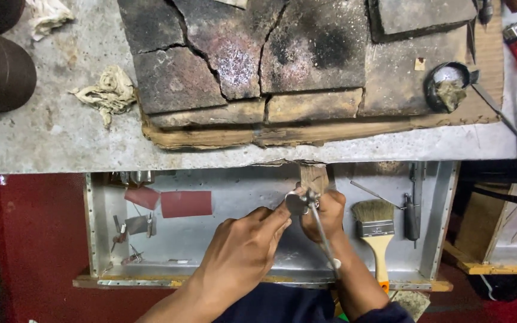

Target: The person uses a hand file to smooth the edges of a small metal piece held in the left hand. The filing is performed repeatedly over the same area while standing at a workbench.

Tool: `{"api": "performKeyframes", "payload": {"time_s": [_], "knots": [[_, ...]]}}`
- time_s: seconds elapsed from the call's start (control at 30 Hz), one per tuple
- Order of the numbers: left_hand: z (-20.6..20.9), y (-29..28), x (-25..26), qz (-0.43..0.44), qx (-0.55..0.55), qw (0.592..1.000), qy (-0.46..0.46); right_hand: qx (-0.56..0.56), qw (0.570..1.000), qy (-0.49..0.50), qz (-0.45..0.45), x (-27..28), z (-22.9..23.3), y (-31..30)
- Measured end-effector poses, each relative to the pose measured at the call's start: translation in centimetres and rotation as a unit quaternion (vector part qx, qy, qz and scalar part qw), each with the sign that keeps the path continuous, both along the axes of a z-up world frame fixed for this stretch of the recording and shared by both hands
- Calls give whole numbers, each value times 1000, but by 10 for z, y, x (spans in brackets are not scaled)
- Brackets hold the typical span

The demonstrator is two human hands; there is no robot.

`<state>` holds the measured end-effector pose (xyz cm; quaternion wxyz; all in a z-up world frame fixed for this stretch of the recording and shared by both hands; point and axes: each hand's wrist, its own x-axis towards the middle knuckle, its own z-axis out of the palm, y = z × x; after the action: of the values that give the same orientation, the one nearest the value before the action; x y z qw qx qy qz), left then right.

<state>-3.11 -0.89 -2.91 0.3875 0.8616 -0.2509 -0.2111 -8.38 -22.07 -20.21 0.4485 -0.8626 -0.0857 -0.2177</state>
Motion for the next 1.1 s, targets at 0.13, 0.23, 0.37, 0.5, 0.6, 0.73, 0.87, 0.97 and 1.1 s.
{"api": "performKeyframes", "payload": {"time_s": [0.13,0.23,0.37,0.5,0.6,0.73,0.87,0.97,1.1], "knots": [[-2,1,4,-8,-22,1000,11,-6,996,89,-31,-30,-1,-4],[2,1,5,-10,-14,1000,16,20,982,181,-51,-34,19,3],[-9,4,-3,-46,18,999,1,19,999,13,32,-4,4,1],[-3,0,1,1,-26,1000,7,7,997,52,-49,-28,-22,-9],[0,0,4,11,-25,1000,3,-6,978,202,-53,-58,-37,-23],[-1,-2,3,-1,-13,1000,-21,1,997,77,15,-31,-26,-19],[4,-2,1,0,16,1000,9,-29,999,-38,20,-8,-35,-14],[2,1,3,-8,-24,1000,4,20,980,196,-5,-65,-92,-42],[-2,0,1,-6,13,1000,-9,25,977,204,-53,-43,10,-7]]}}
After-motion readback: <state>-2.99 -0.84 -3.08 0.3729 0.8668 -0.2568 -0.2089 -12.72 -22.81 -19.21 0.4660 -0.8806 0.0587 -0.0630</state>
